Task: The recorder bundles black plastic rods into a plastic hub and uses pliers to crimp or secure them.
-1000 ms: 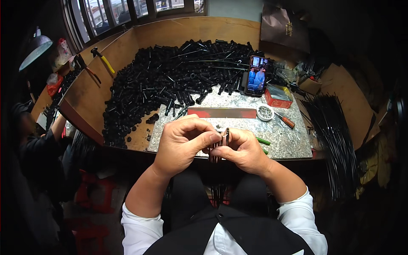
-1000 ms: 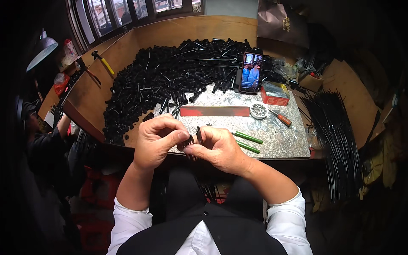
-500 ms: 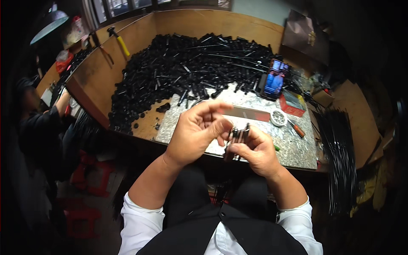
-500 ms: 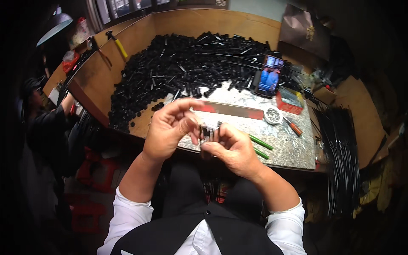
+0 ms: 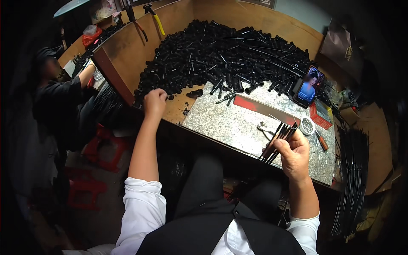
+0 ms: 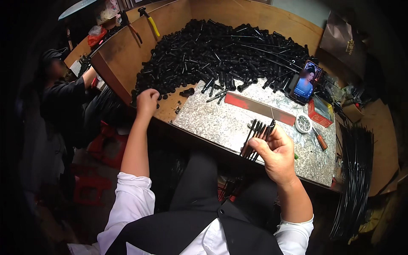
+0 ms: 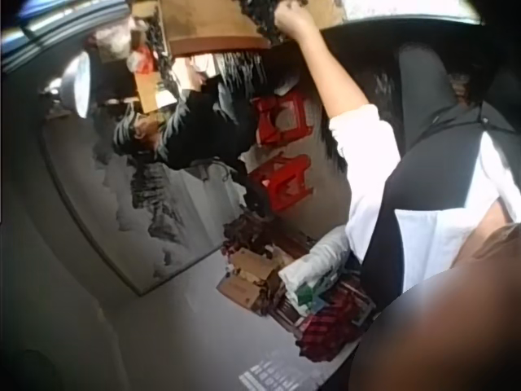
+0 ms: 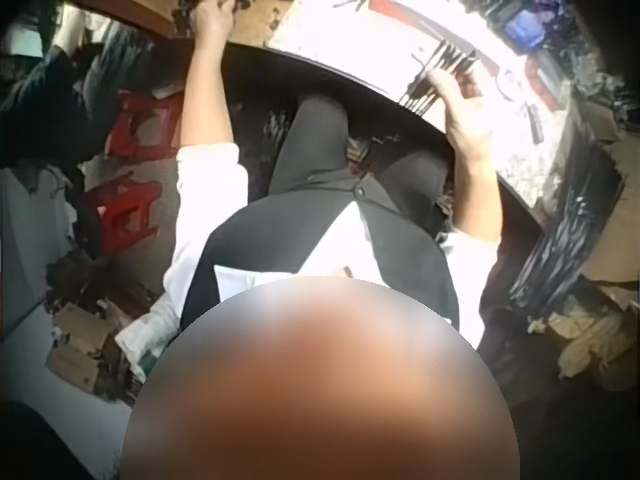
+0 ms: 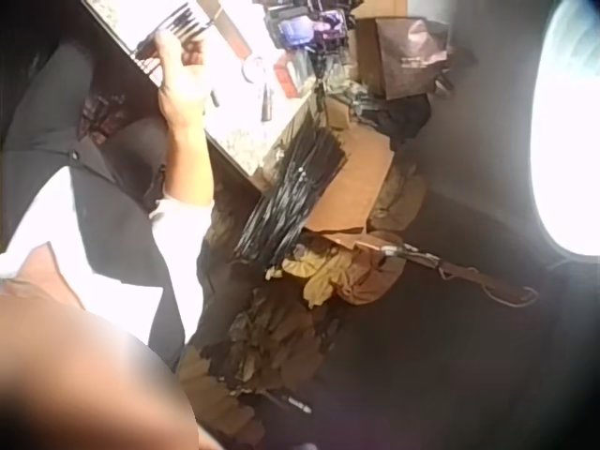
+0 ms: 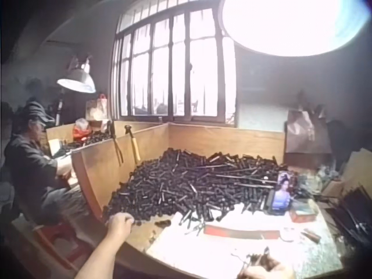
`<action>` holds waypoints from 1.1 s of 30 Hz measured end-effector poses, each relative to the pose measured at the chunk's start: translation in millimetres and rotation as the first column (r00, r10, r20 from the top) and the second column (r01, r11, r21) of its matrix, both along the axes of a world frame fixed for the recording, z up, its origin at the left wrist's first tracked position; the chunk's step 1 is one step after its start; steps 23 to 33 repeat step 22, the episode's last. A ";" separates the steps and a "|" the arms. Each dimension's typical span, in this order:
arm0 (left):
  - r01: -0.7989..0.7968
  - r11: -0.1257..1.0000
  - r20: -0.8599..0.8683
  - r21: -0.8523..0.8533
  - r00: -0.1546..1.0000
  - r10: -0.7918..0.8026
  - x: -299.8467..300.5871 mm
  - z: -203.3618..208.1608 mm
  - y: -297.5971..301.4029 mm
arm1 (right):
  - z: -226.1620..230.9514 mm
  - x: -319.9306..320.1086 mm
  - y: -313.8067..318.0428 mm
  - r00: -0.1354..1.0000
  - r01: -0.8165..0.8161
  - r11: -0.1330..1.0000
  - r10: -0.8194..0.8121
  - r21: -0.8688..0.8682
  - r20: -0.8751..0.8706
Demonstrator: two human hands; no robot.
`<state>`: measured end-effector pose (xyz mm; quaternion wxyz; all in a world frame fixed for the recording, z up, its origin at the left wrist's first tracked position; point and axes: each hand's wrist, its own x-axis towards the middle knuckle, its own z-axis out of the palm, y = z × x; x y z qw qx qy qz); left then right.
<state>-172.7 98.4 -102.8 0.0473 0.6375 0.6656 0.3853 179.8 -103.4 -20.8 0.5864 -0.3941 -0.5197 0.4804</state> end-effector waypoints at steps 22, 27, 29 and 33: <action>0.534 0.845 0.350 -0.028 0.797 -0.492 61.5 2.2 5.5 | 1.5 18.6 -6.5 0.992 -0.099 0.995 0.097 -0.009 -0.083; 0.534 0.845 0.350 -0.028 0.797 -0.492 61.5 2.2 5.5 | 1.5 18.6 -6.5 0.992 -0.099 0.995 0.097 -0.009 -0.083; 0.534 0.845 0.350 -0.028 0.797 -0.492 61.5 2.2 5.5 | 1.5 18.6 -6.5 0.992 -0.099 0.995 0.097 -0.009 -0.083; 0.534 0.845 0.350 -0.028 0.797 -0.492 61.5 2.2 5.5 | 1.5 18.6 -6.5 0.992 -0.099 0.995 0.097 -0.009 -0.083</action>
